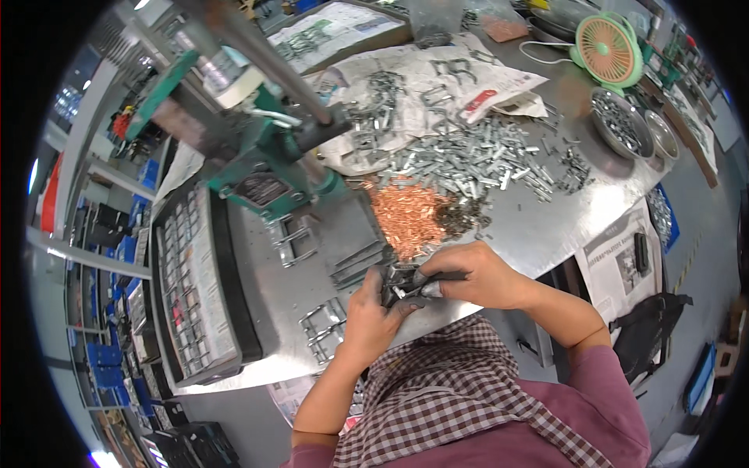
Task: The person assembles hardware by picking small metal components from the workbench, fitting them into metal frames by hand, and pressing parts using a manual press machine.
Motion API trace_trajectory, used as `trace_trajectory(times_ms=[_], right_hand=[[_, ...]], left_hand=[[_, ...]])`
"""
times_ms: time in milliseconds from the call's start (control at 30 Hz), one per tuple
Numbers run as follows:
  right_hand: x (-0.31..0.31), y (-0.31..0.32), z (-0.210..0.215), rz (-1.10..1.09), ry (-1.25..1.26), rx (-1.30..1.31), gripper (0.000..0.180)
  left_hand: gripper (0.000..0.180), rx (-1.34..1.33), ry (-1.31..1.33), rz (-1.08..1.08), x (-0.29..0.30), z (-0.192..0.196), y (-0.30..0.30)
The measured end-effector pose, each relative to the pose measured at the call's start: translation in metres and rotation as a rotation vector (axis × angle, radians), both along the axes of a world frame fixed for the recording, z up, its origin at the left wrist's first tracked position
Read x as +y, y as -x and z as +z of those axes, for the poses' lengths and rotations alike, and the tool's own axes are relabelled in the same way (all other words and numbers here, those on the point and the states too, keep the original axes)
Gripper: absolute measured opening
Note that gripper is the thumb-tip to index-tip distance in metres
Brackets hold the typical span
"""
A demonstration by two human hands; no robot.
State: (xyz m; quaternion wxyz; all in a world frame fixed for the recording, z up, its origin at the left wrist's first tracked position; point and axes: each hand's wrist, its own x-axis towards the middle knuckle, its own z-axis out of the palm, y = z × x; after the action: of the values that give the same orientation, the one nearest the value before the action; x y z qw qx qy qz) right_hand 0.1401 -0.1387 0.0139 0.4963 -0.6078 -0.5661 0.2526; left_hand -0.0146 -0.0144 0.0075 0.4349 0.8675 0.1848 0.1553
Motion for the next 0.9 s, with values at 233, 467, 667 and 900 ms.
trace_trajectory(times_ms=[233,467,667,900], right_hand=[[0.017,0.011,-0.004,-0.015,-0.052,-0.068,0.024],[0.030,0.014,-0.009,0.020,0.010,-0.072,0.024],[0.037,0.026,-0.008,-0.042,-0.061,-0.249,0.028],[0.058,0.056,-0.002,-0.177,-0.129,-0.091,0.046]], left_hand=[[0.043,0.029,-0.071,0.072,0.005,0.006,0.014],[0.039,0.048,0.036,0.100,0.010,0.002,0.015],[0.036,0.004,0.054,0.229,0.010,-0.004,0.017],[0.023,-0.151,-0.123,0.271,0.022,0.006,0.034]])
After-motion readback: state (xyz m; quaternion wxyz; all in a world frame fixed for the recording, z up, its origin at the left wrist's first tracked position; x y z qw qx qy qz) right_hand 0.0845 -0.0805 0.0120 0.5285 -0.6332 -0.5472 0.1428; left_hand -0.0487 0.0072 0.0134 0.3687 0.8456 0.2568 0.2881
